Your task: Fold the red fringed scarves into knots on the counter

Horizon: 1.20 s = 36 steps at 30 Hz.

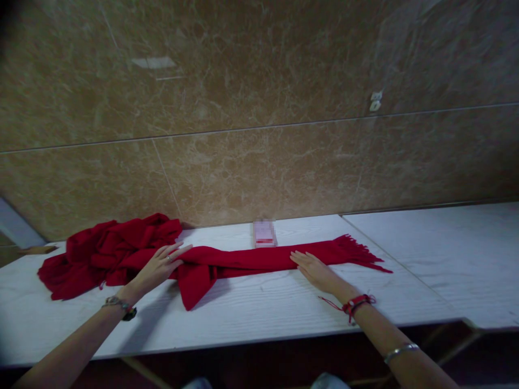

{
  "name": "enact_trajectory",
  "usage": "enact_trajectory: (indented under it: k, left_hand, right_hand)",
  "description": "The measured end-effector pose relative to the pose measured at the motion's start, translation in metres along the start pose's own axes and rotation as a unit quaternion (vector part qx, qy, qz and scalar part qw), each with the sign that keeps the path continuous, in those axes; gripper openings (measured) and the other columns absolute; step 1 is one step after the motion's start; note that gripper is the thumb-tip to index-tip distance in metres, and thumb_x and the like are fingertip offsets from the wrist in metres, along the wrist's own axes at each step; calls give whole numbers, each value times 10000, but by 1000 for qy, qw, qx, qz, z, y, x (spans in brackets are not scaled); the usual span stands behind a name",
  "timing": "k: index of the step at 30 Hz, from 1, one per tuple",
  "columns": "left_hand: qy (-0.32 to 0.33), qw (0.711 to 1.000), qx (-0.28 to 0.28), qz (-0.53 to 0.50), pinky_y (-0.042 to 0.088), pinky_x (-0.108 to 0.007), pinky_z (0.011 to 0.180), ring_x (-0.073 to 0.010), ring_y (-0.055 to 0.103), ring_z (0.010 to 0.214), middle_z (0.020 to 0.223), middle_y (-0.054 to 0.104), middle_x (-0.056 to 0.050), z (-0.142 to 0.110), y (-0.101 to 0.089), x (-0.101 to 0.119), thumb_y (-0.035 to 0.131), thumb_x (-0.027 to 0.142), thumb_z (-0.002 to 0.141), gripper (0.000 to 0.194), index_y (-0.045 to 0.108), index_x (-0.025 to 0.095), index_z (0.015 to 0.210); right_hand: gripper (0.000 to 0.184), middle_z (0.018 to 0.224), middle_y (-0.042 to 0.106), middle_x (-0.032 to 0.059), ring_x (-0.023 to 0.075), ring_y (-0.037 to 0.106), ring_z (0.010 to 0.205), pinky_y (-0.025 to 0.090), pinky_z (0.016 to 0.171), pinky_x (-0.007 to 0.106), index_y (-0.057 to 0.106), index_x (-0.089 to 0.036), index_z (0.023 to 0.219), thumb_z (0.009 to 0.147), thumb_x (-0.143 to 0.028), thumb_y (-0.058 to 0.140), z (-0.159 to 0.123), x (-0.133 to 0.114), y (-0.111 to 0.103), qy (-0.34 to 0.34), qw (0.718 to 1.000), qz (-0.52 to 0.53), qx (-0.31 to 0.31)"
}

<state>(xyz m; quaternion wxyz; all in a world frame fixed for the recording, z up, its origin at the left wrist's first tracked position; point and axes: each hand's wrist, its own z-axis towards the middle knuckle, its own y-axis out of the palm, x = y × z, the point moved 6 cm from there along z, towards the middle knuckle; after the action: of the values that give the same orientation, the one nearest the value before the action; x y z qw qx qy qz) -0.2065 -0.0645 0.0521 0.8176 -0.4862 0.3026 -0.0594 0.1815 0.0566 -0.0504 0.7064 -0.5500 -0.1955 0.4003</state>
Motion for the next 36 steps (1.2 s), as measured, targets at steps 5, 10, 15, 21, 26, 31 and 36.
enact_trajectory:
  k: [5, 10, 15, 21, 26, 31, 36]
  left_hand:
    - [-98, 994, 15, 41, 314, -440, 951, -249, 344, 1228, 1315, 435, -40, -47, 4, -40, 392, 65, 761, 305, 658, 205, 810]
    - [-156, 985, 24, 68, 286, -488, 957, -285, 323, 1235, 1328, 415, -70, -65, 1, -54, 381, 58, 730, 301, 656, 179, 719]
    - [-190, 978, 9, 81, 281, -546, 933, -334, 309, 1231, 1317, 424, -93, -53, -15, -32, 392, 50, 691, 282, 617, 163, 565]
    - [-172, 983, 25, 54, 316, -541, 907, -357, 341, 1194, 1304, 423, -132, -9, -38, 46, 504, 322, 734, 226, 649, 174, 826]
    - [-161, 983, 13, 87, 265, -475, 975, -291, 349, 1211, 1292, 443, -130, 9, -21, 52, 430, 151, 773, 209, 632, 146, 719]
    - [-288, 949, -8, 127, 249, -515, 955, -331, 273, 1242, 1309, 399, -168, -26, -5, -17, 480, 193, 735, 164, 628, 134, 776]
    - [-393, 908, -81, 118, 333, -471, 894, -348, 279, 1227, 1298, 386, -190, -31, 1, -33, 571, 232, 681, 316, 563, 108, 972]
  right_hand:
    - [422, 1327, 391, 95, 212, 315, 1238, 284, 1017, 448, 413, -152, 1276, 878, -204, 284, -1, 2, 2, -8, 1000, -6, 8]
    - [423, 1327, 391, 97, 203, 304, 1245, 269, 1028, 435, 415, -131, 1272, 878, -206, 282, 0, 3, 4, 2, 1000, -9, -1]
    - [418, 1314, 413, 90, 199, 321, 1236, 293, 1017, 426, 429, -151, 1264, 879, -203, 276, 0, 0, 1, -3, 1000, -21, 4]
    - [419, 1315, 411, 91, 202, 328, 1232, 292, 1016, 433, 428, -151, 1264, 876, -207, 282, 0, -2, -1, 4, 1000, -15, -1]
    - [418, 1319, 406, 93, 202, 319, 1237, 280, 1022, 432, 430, -147, 1262, 874, -198, 284, 0, -2, -2, 7, 1000, -11, -5]
    - [415, 1321, 400, 103, 203, 314, 1239, 287, 1018, 431, 435, -128, 1256, 875, -198, 286, 0, 0, 0, 5, 1000, -1, -2]
    - [415, 1323, 400, 93, 193, 303, 1246, 273, 1026, 423, 428, -138, 1262, 875, -195, 288, 0, 1, 2, -1, 1000, -2, 7]
